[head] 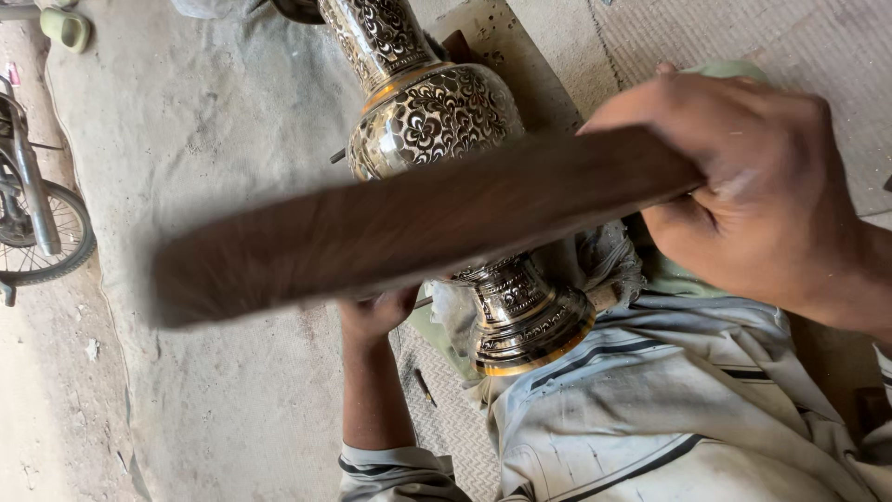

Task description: The person sits on the ground with an ornate brass vase on their lap, holding a small chisel against the vase surface with one hand and striking it with a wooden mallet in the other hand, repeatedly tapping to chase the decorative pattern around the vase body.

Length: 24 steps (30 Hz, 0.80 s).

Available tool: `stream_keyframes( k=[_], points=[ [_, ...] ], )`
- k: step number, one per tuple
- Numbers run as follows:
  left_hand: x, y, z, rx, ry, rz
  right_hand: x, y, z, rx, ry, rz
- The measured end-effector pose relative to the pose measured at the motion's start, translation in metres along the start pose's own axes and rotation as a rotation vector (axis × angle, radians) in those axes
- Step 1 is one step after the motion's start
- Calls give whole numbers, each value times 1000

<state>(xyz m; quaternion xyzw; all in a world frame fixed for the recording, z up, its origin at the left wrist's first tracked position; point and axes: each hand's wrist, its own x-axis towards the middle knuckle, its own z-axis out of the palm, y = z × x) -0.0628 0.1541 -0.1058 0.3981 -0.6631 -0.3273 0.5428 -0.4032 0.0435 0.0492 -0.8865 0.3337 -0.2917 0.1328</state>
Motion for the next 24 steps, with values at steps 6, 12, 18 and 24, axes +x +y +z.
stream_keyframes(
  k=[6, 12, 18, 24],
  points=[
    [-14, -16, -9, 42, -7, 17, 5, -4, -6, 196, -60, 145],
    [-30, -16, 3, -83, 86, -15, -3, 3, -11, -119, -69, -54],
    [-4, 12, 17, -99, 128, -25, 2, 7, -11, 64, -67, -70],
    [34, 56, 37, 50, 62, -10, 22, 4, -17, 135, -100, 42]
  ],
)
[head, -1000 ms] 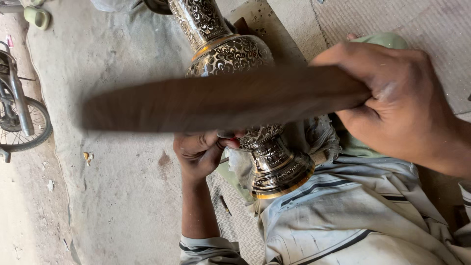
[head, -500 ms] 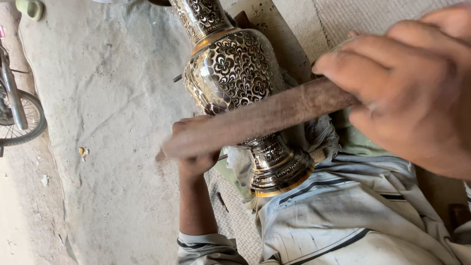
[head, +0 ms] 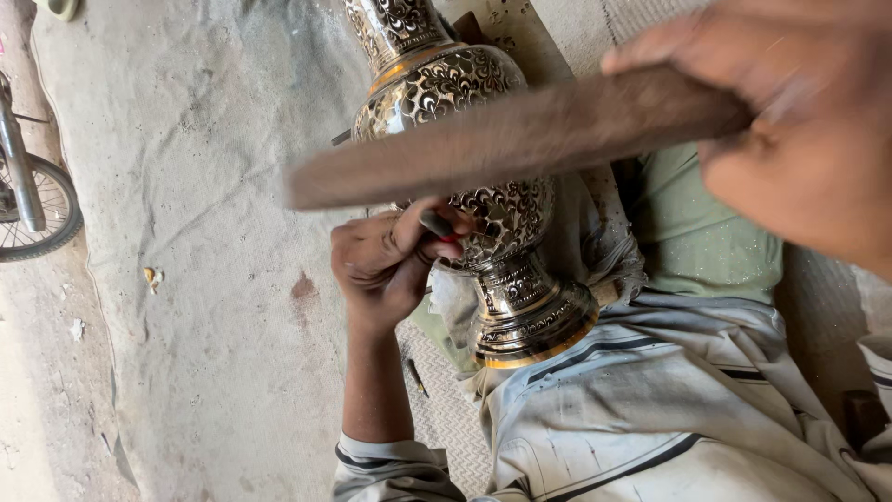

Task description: The person sits on the ground with an ornate brass vase on their lap, holding a small chisel against the vase surface with one hand and striking it with a wooden mallet in the other hand, repeatedly tapping to chase the decorative pattern around the vase body.

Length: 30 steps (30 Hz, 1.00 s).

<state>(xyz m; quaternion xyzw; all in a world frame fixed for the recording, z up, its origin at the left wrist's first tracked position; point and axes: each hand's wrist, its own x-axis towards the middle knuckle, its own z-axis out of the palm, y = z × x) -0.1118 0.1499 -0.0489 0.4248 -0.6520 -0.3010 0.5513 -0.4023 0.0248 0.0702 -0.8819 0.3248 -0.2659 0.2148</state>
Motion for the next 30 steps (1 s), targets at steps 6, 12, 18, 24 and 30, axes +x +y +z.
stream_keyframes(
  k=[6, 12, 18, 24, 30],
  points=[
    [5, 17, 15, -47, 61, -47, 2, 5, 6, -62, 7, -52],
    [13, 23, 20, -173, 126, -153, -10, 26, 10, -221, -74, -8],
    [30, 20, 8, 61, -51, 47, 2, 26, 12, -478, -103, 22],
    [33, 17, 3, 140, -90, 22, 8, 19, 15, 274, 47, 176],
    [31, 17, 6, 73, -62, 28, -3, 24, 11, 36, -9, 31]
  ],
)
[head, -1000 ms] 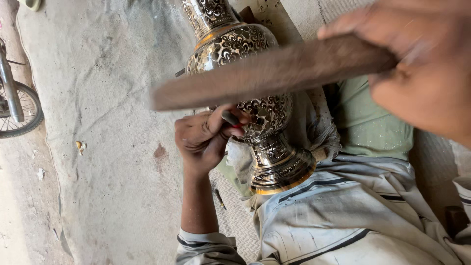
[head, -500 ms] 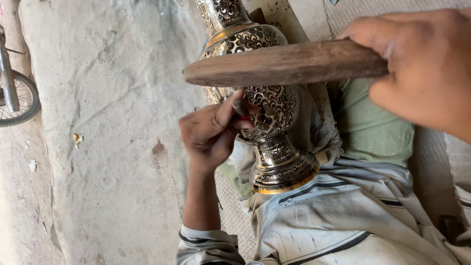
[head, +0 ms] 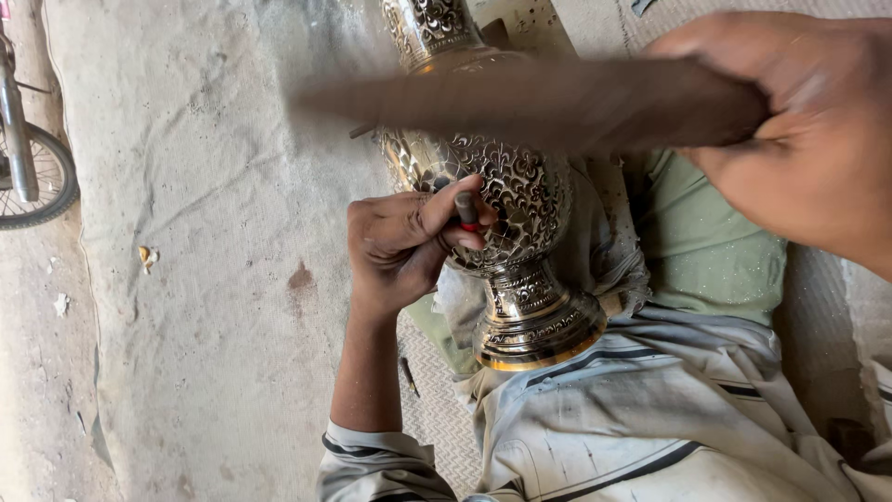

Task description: The person sits on the ground with an ornate brass vase on their lap, holding a small chisel against the vase surface with one hand and striking it with a wooden mallet in the other hand, repeatedly tapping to chase the decorative pattern around the vase body.

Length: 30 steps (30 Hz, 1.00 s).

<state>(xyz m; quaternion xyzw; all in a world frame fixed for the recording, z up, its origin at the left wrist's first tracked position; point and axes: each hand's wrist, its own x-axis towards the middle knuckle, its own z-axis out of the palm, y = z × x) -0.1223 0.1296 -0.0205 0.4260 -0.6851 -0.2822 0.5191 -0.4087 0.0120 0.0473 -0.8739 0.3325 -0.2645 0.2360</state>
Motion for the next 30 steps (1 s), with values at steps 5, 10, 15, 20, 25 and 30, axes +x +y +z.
stream_keyframes(
  k=[5, 10, 15, 20, 25, 30],
  points=[
    [-2, 2, -2, 3, -26, -25, 5, -7, -4, -94, 16, -63],
    [-2, -4, -7, -27, -39, -10, 4, -11, 6, -121, 70, -91],
    [-7, -8, -11, -19, -63, -75, -5, 1, 10, -109, 117, -91],
    [-9, -10, -9, -170, -54, -32, -4, 1, 13, -53, 27, -46],
    [-12, -9, -11, -269, -21, -118, -3, 1, 4, -264, 58, -95],
    [-15, -14, -12, -359, -25, -154, -10, 4, 12, -245, 113, -130]
  ],
)
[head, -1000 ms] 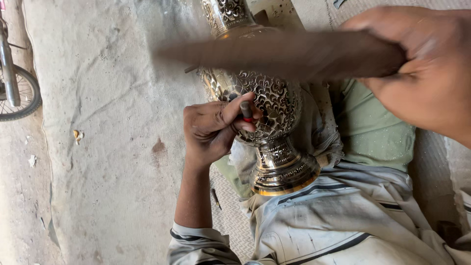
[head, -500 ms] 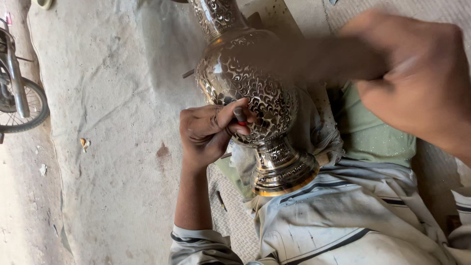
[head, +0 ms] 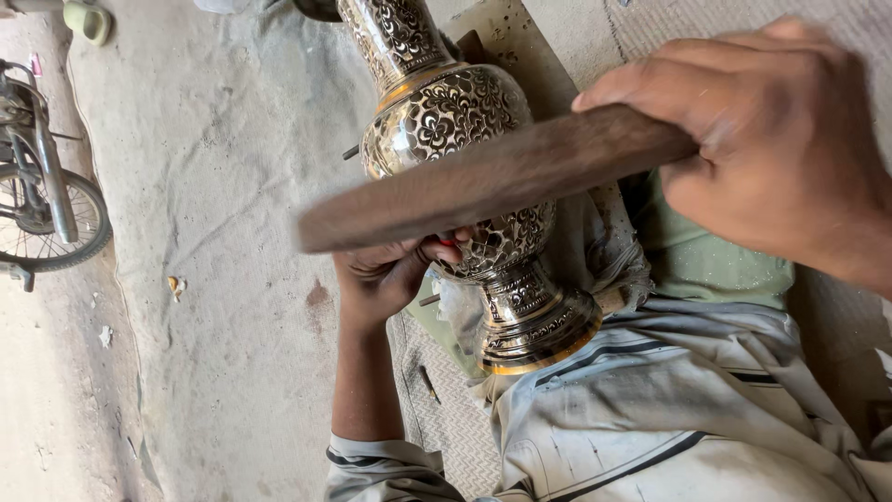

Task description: The person sits on the ground with an ornate brass vase on their lap, holding a small chisel against the vase surface with one hand and striking it with a wooden mallet in the other hand, repeatedly tapping to chase the decorative pattern around the vase body.

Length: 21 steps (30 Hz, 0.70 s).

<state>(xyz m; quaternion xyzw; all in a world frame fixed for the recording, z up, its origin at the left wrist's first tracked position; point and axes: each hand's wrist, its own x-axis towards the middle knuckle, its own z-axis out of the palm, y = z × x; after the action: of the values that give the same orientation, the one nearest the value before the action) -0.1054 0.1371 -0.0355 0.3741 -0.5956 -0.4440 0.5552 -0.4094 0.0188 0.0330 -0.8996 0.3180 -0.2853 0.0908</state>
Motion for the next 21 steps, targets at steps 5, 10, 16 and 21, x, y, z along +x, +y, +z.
stream_keyframes(
  k=[5, 10, 16, 21],
  points=[
    [-2, -2, -5, 49, -12, 27, -4, -3, -2, 6, -64, 65],
    [-4, -1, -7, 146, -47, 29, -3, -13, -11, 15, -60, 100],
    [2, 6, -7, 158, -35, -19, -5, -13, -10, 146, -70, 209],
    [5, 11, 0, 218, -67, 54, -20, -12, -13, 285, -29, 375]
  ],
)
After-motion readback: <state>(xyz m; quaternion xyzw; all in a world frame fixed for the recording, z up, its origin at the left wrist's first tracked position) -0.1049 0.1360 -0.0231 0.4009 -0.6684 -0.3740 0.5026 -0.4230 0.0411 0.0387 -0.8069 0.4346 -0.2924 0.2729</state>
